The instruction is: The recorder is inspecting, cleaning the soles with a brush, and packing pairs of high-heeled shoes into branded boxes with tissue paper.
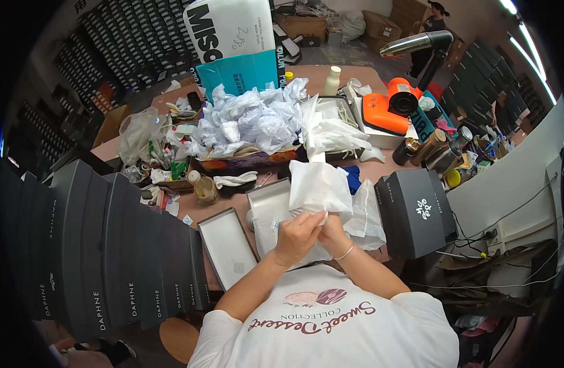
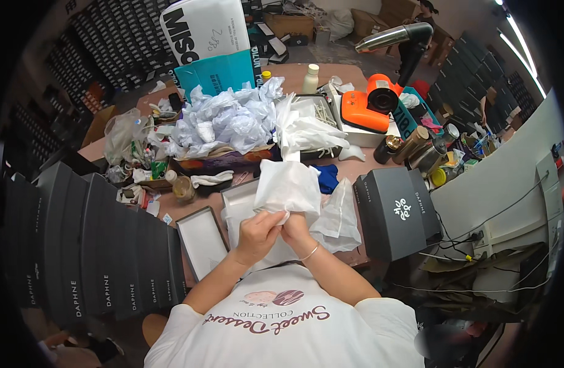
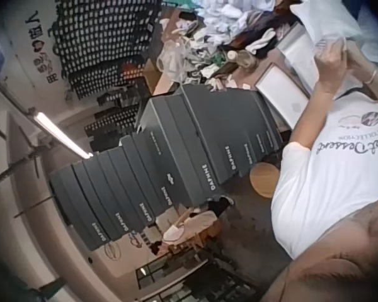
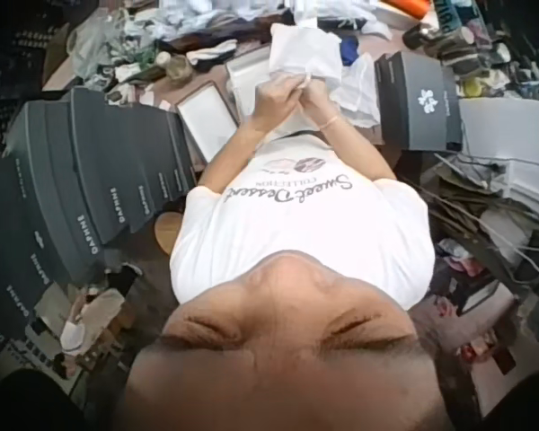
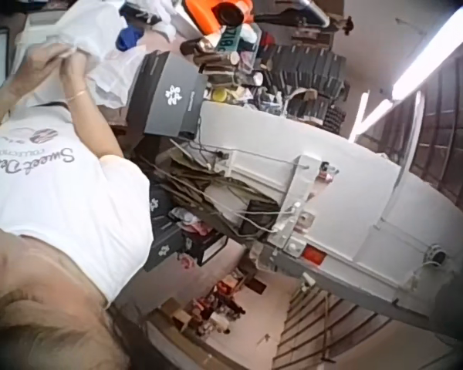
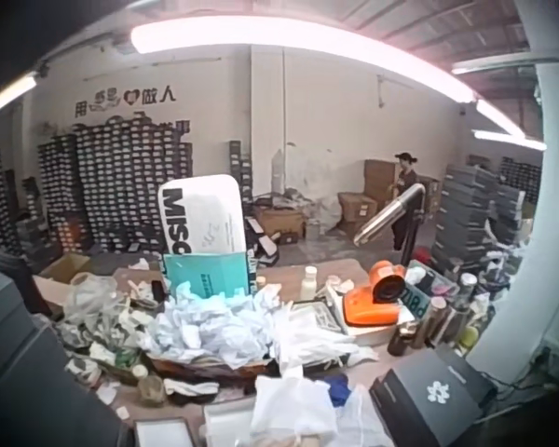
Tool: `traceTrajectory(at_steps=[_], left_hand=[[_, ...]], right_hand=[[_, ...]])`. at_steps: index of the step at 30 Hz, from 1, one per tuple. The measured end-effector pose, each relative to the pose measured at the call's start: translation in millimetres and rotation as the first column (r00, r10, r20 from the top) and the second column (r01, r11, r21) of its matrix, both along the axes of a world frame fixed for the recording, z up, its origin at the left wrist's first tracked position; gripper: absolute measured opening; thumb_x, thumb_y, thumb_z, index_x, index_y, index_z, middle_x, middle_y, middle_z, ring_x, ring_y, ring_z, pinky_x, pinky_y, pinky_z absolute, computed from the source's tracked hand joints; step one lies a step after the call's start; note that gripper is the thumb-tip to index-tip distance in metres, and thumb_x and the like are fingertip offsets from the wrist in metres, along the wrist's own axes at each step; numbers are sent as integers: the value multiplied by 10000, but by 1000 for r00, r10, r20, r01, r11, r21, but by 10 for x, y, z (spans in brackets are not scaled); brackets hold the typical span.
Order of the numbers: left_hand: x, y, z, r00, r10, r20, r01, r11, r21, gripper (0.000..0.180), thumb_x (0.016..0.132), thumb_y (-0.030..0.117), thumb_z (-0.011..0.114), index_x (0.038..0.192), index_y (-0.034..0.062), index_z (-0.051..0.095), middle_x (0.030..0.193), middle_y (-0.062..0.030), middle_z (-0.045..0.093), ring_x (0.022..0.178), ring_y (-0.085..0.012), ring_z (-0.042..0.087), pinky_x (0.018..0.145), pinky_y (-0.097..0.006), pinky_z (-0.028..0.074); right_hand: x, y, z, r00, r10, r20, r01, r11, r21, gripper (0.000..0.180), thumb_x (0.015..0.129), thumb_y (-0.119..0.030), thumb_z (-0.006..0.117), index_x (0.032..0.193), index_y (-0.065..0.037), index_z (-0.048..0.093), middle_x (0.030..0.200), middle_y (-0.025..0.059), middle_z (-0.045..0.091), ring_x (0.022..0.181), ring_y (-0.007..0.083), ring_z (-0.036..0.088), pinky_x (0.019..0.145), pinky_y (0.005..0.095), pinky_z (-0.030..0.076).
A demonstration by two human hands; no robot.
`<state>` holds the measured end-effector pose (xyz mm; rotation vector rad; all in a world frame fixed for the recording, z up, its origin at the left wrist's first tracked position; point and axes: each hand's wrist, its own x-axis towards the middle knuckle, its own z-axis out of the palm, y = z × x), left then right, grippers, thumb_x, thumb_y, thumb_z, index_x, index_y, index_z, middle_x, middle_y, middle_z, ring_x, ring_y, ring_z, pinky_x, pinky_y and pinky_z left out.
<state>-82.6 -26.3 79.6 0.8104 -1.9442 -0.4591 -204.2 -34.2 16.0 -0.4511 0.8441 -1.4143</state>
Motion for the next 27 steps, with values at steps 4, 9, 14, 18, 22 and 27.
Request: traceTrajectory(at_steps=[4, 9, 14, 18, 22, 27], left_hand=[[-68, 91, -6, 993, -115, -10, 114, 990, -82, 365, 655, -13, 653, 1011, 64, 641, 684, -68, 534, 558, -238, 554, 501, -334, 448], [-19, 317, 156, 905, -408, 121, 402, 913, 78, 362, 746, 106, 692, 1090, 56, 593, 886, -78, 600, 779, -225, 612, 651, -335, 494], [406, 109, -380, 717, 506, -479, -75, 740, 669, 578, 834, 290, 670, 1287, 50, 403, 1315, -122, 448, 1215, -177, 414, 951, -412, 388], [625, -345, -519, 475, 526, -706, 462, 533, 709, 376, 897, 192, 586, 1208, 6, 486, 1192, -124, 549, 1069, -205, 545, 919, -357, 438], [603, -289, -201, 427, 463, -777, 471, 620, 628, 319, 903, 185, 582, 1154, -4, 528, 1077, -92, 616, 968, -182, 600, 894, -326, 462], [230, 226, 72, 510, 429, -746, 325, 706, 628, 405, 915, 259, 574, 1185, -38, 522, 1004, -71, 624, 965, -182, 592, 929, -323, 418]], right_hand=[[-271, -140, -97, 983, 166, 85, -161, 985, -55, 398, 933, -219, 487, 1290, -55, 421, 1195, 70, 547, 1052, 208, 557, 897, 337, 482], [-380, 77, 134, 951, 150, 271, -105, 979, -176, 445, 950, -262, 454, 1340, -63, 378, 1254, 79, 516, 1096, 203, 537, 915, 337, 479], [-611, 208, 128, 909, 366, 200, -326, 922, -208, 459, 967, -291, 406, 1360, -59, 356, 1302, 95, 480, 1135, 215, 511, 945, 353, 460], [-367, 305, 80, 912, 366, 183, -334, 924, -185, 443, 952, -279, 433, 1334, -62, 374, 1273, 89, 492, 1128, 213, 512, 941, 350, 460], [-52, 325, 18, 972, 208, 107, -184, 963, -199, 428, 936, -266, 461, 1307, -65, 392, 1245, 84, 503, 1120, 210, 512, 936, 347, 459], [88, 189, -137, 978, -39, -207, -20, 960, -278, 410, 916, -251, 495, 1274, -68, 414, 1208, 77, 518, 1111, 207, 513, 930, 343, 458]])
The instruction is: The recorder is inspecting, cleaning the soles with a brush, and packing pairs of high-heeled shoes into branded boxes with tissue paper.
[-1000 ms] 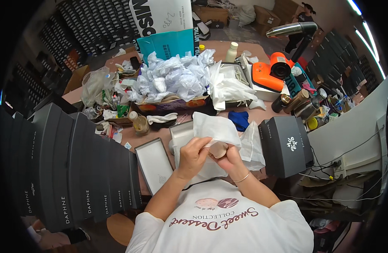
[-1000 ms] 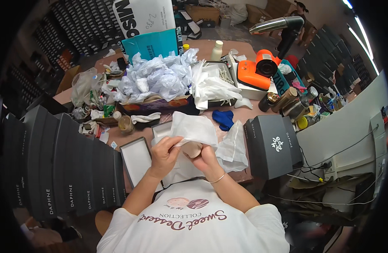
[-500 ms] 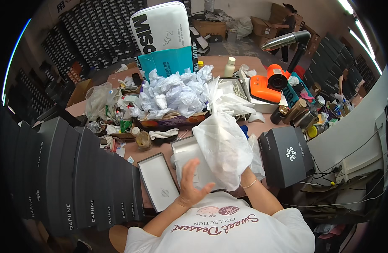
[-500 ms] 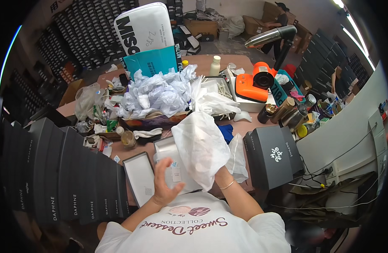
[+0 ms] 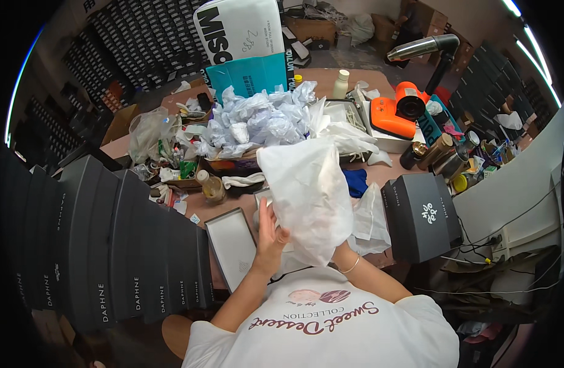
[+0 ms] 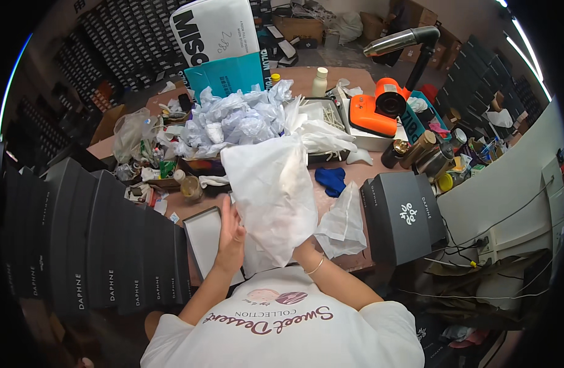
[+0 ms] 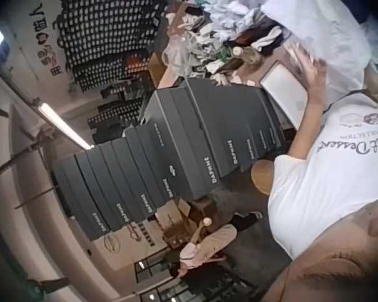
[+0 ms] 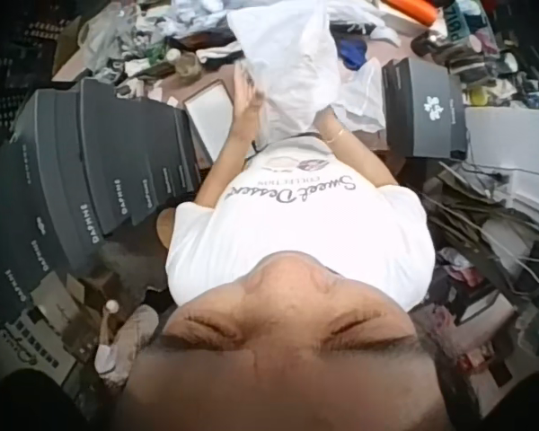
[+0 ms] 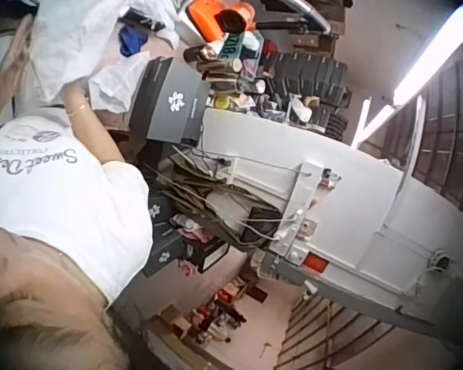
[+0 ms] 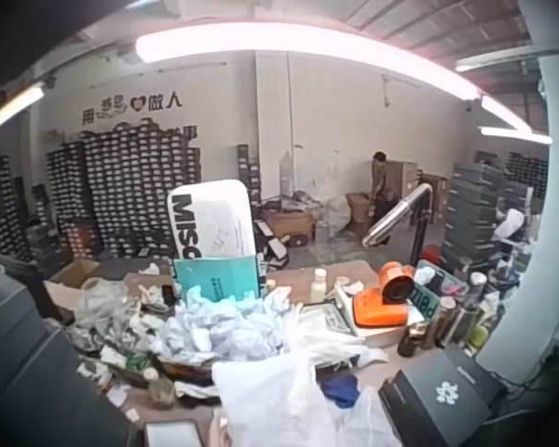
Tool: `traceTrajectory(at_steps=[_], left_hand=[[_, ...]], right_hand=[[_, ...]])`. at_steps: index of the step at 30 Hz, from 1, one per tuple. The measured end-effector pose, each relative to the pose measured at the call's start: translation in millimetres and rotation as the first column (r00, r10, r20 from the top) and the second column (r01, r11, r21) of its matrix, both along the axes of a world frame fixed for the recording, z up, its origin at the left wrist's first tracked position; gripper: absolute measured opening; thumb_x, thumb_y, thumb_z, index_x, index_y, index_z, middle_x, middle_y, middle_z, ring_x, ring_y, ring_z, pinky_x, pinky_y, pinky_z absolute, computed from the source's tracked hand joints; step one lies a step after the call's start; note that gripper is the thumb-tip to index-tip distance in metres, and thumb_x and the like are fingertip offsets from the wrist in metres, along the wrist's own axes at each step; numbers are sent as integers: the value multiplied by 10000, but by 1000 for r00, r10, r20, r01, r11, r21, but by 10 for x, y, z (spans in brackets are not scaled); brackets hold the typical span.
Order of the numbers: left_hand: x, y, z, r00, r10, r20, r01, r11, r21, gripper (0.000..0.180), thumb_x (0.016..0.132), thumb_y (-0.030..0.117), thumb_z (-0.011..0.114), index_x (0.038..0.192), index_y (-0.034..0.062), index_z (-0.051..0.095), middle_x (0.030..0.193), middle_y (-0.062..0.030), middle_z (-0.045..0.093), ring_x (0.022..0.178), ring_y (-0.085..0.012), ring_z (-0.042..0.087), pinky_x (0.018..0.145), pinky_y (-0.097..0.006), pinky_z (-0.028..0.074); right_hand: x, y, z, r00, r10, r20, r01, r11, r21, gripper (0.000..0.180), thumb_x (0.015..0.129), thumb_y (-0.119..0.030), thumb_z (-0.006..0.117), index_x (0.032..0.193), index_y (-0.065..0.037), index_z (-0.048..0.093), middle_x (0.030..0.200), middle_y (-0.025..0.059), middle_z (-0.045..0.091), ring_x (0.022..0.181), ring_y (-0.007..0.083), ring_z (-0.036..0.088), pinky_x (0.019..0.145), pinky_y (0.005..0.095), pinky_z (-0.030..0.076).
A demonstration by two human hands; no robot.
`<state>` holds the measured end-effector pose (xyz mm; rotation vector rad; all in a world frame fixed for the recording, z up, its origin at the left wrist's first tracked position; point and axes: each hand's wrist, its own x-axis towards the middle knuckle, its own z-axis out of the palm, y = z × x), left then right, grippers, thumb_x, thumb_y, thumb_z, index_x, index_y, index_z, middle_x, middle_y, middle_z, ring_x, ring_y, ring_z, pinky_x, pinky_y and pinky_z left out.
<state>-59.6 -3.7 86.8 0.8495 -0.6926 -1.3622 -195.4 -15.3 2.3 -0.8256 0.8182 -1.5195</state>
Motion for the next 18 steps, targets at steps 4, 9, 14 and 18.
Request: traceTrajectory(at_steps=[4, 9, 14, 18], left_hand=[[161, 218, -397, 695, -687, 211, 650, 726, 224, 401, 924, 300, 555, 1100, -60, 567, 949, -60, 632, 935, -163, 583, 906, -302, 426], [39, 382, -406, 729, -504, 463, 547, 836, 48, 315, 877, 264, 622, 960, -37, 576, 874, -73, 612, 813, -174, 576, 799, -302, 467], [-146, 312, -78, 543, 181, 820, 241, 902, -358, 397, 755, 137, 720, 1095, 5, 563, 816, -134, 578, 668, -244, 551, 668, -304, 465], [-259, 462, -257, 539, 103, 836, 489, 770, -411, 365, 703, -6, 647, 1065, 16, 605, 762, -132, 586, 640, -282, 583, 564, -334, 464]], right_hand=[[-119, -33, -119, 869, -87, -487, 0, 984, -177, 396, 900, -238, 523, 1247, -71, 431, 1179, 71, 530, 1104, 204, 514, 926, 340, 458], [-69, -10, -39, 891, 102, 442, -174, 977, 124, 390, 879, -197, 554, 1230, -71, 439, 1125, 74, 548, 1039, 205, 541, 902, 325, 468], [-126, 55, -79, 866, 128, 483, -202, 974, 103, 391, 890, -249, 533, 1237, -87, 453, 1167, 99, 546, 1059, 254, 543, 912, 397, 470], [-89, 70, -59, 908, 165, 385, -218, 971, 99, 393, 884, -253, 541, 1231, -85, 462, 1165, 102, 548, 1062, 261, 542, 920, 403, 462]])
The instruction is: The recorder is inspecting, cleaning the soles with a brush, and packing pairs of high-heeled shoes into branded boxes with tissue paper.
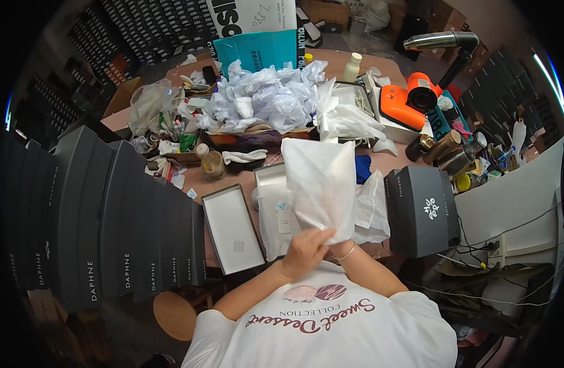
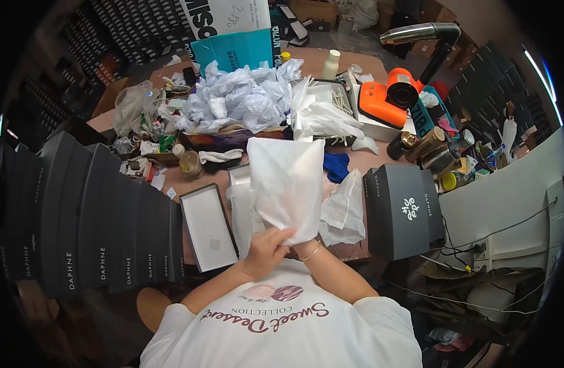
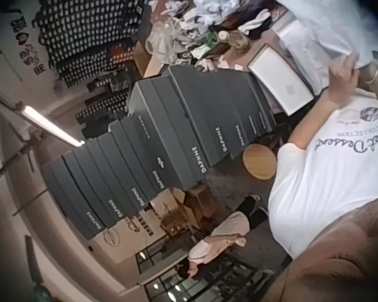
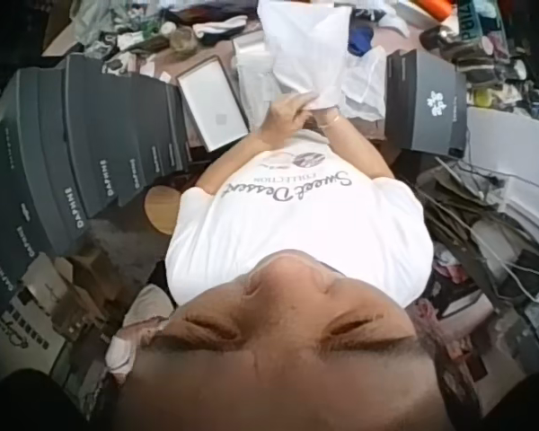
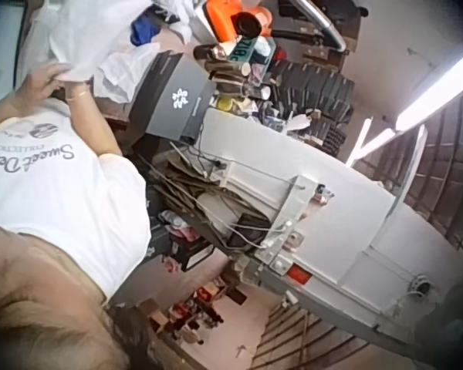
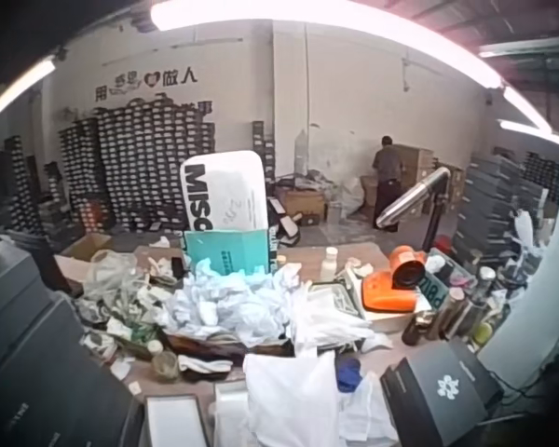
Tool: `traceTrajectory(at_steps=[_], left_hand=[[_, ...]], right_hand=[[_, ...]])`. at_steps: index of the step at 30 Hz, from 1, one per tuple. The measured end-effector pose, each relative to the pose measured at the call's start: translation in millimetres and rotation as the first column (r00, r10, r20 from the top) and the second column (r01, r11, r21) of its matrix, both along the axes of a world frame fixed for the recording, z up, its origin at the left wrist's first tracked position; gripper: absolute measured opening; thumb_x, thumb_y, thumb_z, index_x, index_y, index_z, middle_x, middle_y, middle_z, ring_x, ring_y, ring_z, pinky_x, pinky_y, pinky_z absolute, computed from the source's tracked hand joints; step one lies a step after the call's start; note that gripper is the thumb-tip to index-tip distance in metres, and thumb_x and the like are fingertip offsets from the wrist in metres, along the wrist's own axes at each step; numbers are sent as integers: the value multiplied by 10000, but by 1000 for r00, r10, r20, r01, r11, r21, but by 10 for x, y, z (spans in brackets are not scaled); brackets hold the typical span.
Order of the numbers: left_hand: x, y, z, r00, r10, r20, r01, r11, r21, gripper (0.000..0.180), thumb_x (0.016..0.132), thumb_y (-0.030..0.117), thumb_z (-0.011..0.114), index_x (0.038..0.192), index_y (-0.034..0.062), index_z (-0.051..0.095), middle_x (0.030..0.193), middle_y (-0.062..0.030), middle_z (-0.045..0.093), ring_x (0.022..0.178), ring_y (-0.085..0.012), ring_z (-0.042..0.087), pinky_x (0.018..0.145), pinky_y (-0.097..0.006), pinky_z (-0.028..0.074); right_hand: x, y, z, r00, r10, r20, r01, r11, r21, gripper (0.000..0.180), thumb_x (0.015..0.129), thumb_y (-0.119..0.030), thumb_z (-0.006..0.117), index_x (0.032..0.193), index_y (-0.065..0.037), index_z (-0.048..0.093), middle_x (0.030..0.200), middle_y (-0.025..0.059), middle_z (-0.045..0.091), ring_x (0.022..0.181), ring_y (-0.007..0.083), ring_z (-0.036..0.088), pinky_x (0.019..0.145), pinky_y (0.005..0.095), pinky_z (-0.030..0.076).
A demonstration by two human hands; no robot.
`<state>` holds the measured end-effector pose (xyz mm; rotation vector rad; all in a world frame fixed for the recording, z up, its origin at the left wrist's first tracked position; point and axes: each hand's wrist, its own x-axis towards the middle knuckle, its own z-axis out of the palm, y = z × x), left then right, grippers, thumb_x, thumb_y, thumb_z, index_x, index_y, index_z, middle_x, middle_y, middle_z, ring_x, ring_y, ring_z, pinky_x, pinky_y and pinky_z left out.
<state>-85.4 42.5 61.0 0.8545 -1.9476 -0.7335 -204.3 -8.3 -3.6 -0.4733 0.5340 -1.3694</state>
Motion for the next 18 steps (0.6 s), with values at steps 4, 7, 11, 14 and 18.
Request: traceTrajectory(at_steps=[4, 7, 11, 14, 18], left_hand=[[-29, 66, 26, 992, -123, 35, 121, 992, 31, 302, 751, -2, 631, 1052, 21, 613, 784, -127, 628, 651, -253, 614, 579, -334, 485], [-4, 124, -31, 991, -127, -30, 131, 980, 152, 290, 793, 33, 631, 1082, 41, 606, 766, -130, 628, 641, -262, 617, 563, -330, 489], [38, 178, 29, 995, -97, -31, 101, 981, 168, 322, 829, 73, 629, 1147, 66, 582, 758, -143, 627, 636, -275, 623, 549, -313, 492], [333, 179, 161, 993, 103, -54, -82, 951, 298, 539, 836, 196, 660, 1303, 50, 433, 1061, -134, 603, 937, -207, 607, 803, -328, 483], [484, -123, -196, 583, 634, -507, 309, 405, 861, 727, 805, 368, 698, 1327, -7, 359, 1229, -98, 524, 1117, -189, 516, 945, -362, 425]], right_hand=[[-101, -90, 41, 988, 67, -139, -71, 997, -27, 396, 878, -256, 549, 1226, -84, 470, 1164, 105, 549, 1064, 268, 541, 928, 410, 454], [-73, -39, 52, 978, 68, -198, -77, 996, -40, 398, 873, -258, 555, 1221, -82, 476, 1163, 107, 551, 1066, 273, 541, 934, 415, 448], [-36, -125, 32, 787, -80, -611, -60, 977, -205, 400, 867, -261, 562, 1215, -81, 485, 1161, 110, 552, 1068, 280, 540, 941, 421, 441], [-240, -356, -52, 196, -197, -961, -221, 946, -239, 402, 862, -264, 568, 1211, -79, 491, 1160, 112, 553, 1070, 285, 540, 947, 426, 435], [26, -193, -185, 230, -431, -873, -249, 841, -481, 392, 830, -272, 599, 1165, -78, 540, 1151, 130, 557, 1081, 317, 525, 965, 445, 400]])
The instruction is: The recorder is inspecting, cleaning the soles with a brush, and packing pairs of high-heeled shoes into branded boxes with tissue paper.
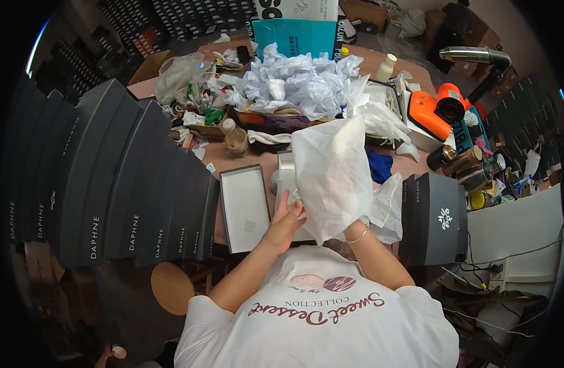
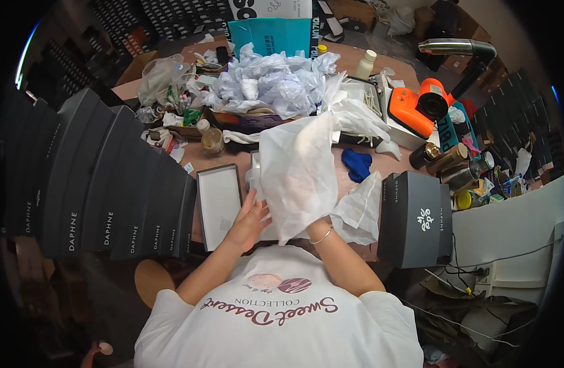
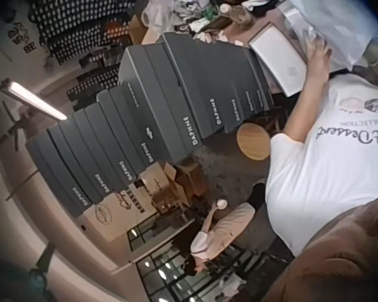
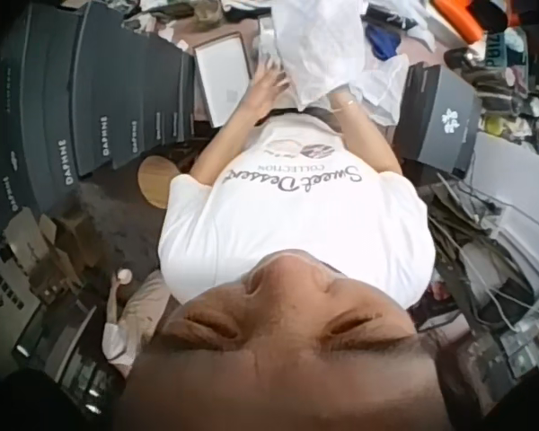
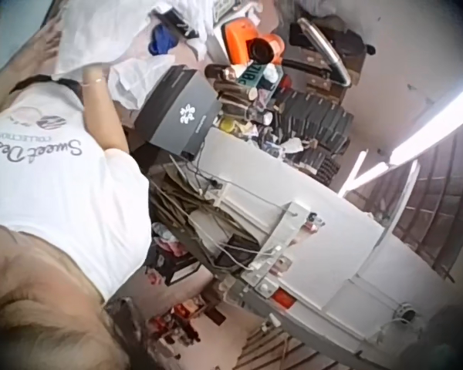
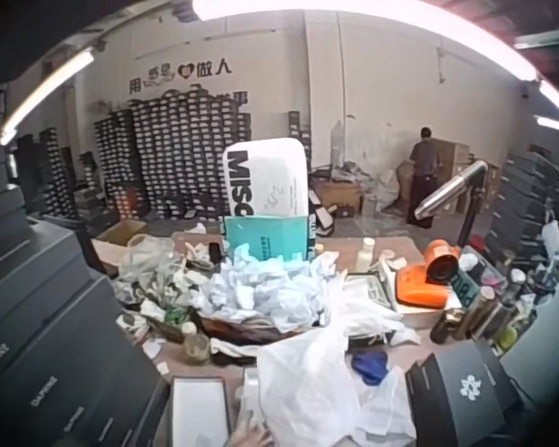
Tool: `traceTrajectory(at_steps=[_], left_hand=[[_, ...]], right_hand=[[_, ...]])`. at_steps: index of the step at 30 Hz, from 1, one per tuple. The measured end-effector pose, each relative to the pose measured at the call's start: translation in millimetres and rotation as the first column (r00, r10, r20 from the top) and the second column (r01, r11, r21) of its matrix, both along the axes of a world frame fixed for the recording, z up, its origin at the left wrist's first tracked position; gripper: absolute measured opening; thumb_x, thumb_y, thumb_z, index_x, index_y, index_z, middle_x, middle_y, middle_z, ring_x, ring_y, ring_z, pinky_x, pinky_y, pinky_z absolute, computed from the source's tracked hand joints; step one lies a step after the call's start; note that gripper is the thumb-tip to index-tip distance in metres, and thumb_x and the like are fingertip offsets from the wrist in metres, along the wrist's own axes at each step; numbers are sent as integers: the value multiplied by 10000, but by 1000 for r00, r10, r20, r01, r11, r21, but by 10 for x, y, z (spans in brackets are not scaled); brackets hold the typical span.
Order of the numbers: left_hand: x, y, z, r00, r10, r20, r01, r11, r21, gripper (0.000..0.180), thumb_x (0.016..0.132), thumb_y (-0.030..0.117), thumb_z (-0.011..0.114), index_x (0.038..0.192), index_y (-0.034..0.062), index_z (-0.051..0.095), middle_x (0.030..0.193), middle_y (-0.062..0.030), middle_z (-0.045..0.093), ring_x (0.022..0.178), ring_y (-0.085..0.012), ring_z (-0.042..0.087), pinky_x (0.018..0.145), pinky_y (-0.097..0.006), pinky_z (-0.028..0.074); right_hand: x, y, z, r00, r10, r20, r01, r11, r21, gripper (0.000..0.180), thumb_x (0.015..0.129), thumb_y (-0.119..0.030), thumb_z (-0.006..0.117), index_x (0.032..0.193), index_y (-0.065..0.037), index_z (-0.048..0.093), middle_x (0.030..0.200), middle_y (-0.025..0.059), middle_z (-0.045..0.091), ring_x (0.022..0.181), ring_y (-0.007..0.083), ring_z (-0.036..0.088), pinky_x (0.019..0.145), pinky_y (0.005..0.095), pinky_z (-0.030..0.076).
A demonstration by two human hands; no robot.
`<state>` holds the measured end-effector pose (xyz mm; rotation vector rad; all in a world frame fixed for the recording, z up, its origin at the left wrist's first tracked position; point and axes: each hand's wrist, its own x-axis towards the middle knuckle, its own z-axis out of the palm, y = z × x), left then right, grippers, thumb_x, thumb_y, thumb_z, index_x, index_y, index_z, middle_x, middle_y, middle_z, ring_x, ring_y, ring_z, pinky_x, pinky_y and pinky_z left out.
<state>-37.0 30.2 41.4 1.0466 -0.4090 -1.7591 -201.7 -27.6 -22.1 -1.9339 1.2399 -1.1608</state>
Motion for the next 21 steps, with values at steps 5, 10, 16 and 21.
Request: traceTrajectory(at_steps=[5, 10, 16, 21], left_hand=[[125, 34, -237, 887, 88, -453, -51, 994, 94, 596, 816, 353, 680, 1266, 39, 447, 1211, -104, 557, 1120, -228, 541, 987, -383, 424], [212, 214, -354, 843, 189, -504, -154, 982, 111, 568, 792, 294, 708, 1242, 29, 484, 1165, -106, 593, 1081, -202, 566, 985, -365, 435], [182, 439, -260, 797, 349, -493, -447, 890, -94, 741, 737, 278, 727, 1350, 69, 366, 1238, -88, 524, 1142, -198, 505, 1000, -375, 400], [23, 895, 3, 675, 666, -317, -721, 686, -96, 677, 758, 259, 688, 1334, 66, 388, 1227, -91, 532, 1137, -205, 509, 981, -386, 413]], right_hand=[[438, 70, 15, 899, 148, -412, -279, 919, -278, 370, 791, -279, 631, 1105, -86, 596, 1132, 156, 556, 1094, 356, 492, 967, 450, 374], [250, 300, 80, 851, 351, -390, -422, 900, -111, 298, 790, -83, 592, 1086, -53, 609, 1111, 184, 567, 1047, 360, 526, 938, 414, 407], [186, 313, 333, 669, 476, -570, -626, 774, -89, 305, 807, -71, 583, 1109, -40, 598, 1095, 202, 575, 1047, 356, 533, 918, 407, 422], [47, 337, 667, 505, 634, -586, -817, 570, -86, 262, 800, -55, 591, 1060, -30, 608, 1024, 204, 591, 991, 360, 546, 866, 408, 437]])
